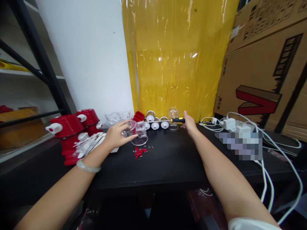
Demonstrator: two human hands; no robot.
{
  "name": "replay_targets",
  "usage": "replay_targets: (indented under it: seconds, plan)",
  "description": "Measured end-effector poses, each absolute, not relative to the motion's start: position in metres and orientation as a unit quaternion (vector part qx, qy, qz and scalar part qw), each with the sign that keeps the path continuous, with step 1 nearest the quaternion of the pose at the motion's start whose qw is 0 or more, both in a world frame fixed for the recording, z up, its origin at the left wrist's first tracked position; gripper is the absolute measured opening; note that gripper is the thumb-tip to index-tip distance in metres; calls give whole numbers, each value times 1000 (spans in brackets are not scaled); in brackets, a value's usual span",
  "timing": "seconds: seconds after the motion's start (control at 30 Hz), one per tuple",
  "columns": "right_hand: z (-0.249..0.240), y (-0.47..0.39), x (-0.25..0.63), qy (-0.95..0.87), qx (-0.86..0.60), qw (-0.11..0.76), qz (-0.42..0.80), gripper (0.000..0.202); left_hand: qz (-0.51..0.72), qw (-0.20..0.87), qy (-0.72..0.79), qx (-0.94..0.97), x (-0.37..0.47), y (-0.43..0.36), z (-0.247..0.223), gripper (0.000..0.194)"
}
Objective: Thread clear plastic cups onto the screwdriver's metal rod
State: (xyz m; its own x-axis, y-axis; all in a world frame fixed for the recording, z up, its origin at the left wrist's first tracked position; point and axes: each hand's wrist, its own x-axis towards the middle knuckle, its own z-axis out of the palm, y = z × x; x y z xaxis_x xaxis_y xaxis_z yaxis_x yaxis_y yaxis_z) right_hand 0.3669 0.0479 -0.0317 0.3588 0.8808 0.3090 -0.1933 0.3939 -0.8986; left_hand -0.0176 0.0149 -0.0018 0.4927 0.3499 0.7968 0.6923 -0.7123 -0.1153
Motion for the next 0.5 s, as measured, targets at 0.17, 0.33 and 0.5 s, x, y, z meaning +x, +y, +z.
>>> replay_targets:
  seconds: [0.17, 0.33, 0.5]
  plan:
    - [-30, 48, 360, -371, -360, 761, 393, 38, -391, 213, -309, -840, -17, 15, -3, 37]
    - [-26, 44, 361, -345, -341, 755, 441, 45, -387, 217, -306, -842, -15, 15, -5, 39]
    - [-31, 49, 364, -400, -401, 742, 359, 53, -395, 211, -309, -839, -16, 17, -5, 37]
